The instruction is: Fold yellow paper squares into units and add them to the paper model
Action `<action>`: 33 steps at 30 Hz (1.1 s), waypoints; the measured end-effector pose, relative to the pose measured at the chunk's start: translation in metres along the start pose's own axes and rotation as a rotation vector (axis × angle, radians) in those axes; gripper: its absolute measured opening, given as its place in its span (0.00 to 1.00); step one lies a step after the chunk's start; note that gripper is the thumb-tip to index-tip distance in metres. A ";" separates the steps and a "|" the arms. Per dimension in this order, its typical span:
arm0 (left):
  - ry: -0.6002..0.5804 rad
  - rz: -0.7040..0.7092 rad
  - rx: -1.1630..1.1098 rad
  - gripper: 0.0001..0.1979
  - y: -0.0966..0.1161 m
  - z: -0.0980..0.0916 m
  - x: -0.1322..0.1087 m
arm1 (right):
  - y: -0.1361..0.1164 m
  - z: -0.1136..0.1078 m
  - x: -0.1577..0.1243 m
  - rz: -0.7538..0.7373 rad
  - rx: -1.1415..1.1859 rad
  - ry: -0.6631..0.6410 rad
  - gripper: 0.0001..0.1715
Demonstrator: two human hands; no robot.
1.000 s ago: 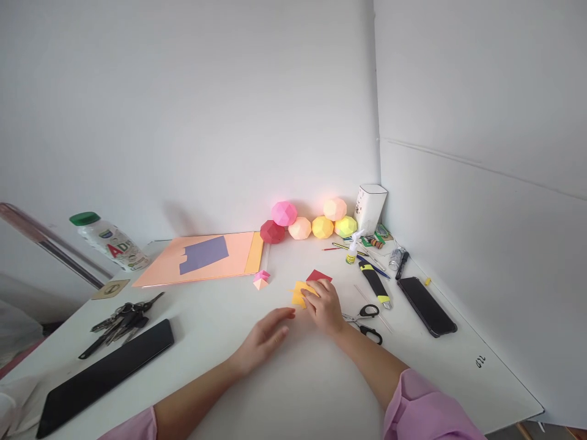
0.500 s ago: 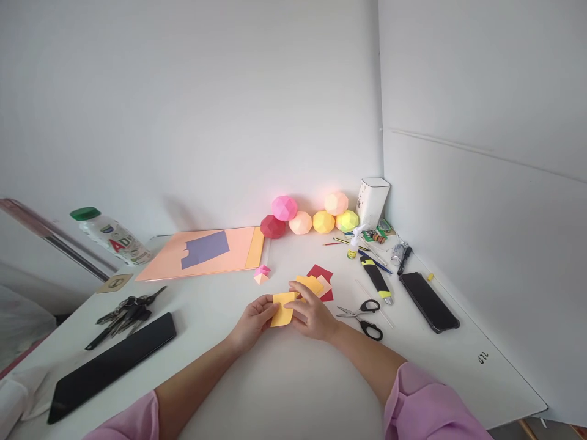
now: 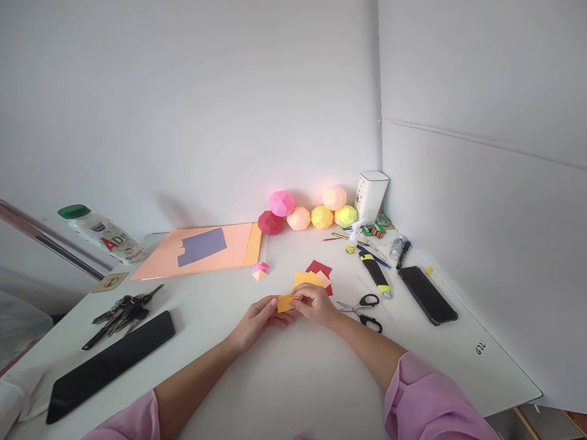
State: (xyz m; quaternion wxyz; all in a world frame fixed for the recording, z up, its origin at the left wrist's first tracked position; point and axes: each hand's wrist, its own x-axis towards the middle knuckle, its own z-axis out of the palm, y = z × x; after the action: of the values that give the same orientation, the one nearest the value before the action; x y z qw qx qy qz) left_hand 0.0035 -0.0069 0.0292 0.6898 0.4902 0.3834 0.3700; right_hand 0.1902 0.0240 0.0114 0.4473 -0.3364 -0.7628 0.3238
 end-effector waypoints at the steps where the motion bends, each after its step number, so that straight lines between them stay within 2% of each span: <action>1: -0.010 0.006 0.020 0.20 -0.002 0.000 0.000 | 0.000 0.000 0.000 0.016 0.022 -0.004 0.13; 5: 0.031 0.007 0.057 0.18 -0.008 0.000 0.002 | -0.002 0.000 0.001 0.084 0.072 -0.021 0.12; 12: 0.080 -0.015 0.029 0.18 -0.008 -0.002 0.004 | 0.002 0.002 -0.002 0.293 0.122 -0.061 0.09; 17: 0.098 -0.006 0.016 0.19 -0.010 -0.002 0.005 | 0.005 0.001 -0.002 0.311 0.193 -0.068 0.18; 21: 0.116 -0.014 0.030 0.20 -0.007 0.000 0.004 | 0.002 -0.002 0.000 0.389 0.204 -0.146 0.14; 25: 0.109 -0.016 0.040 0.19 -0.005 0.002 0.003 | 0.001 -0.003 0.001 0.441 0.190 -0.192 0.15; 33: 0.053 -0.014 0.096 0.19 -0.002 0.002 0.000 | -0.001 -0.004 0.000 0.417 0.160 -0.225 0.15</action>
State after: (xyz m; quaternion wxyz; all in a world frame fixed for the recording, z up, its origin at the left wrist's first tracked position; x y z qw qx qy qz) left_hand 0.0055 -0.0085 0.0275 0.6577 0.5100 0.4224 0.3591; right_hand 0.1933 0.0242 0.0143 0.3083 -0.4120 -0.6937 0.5040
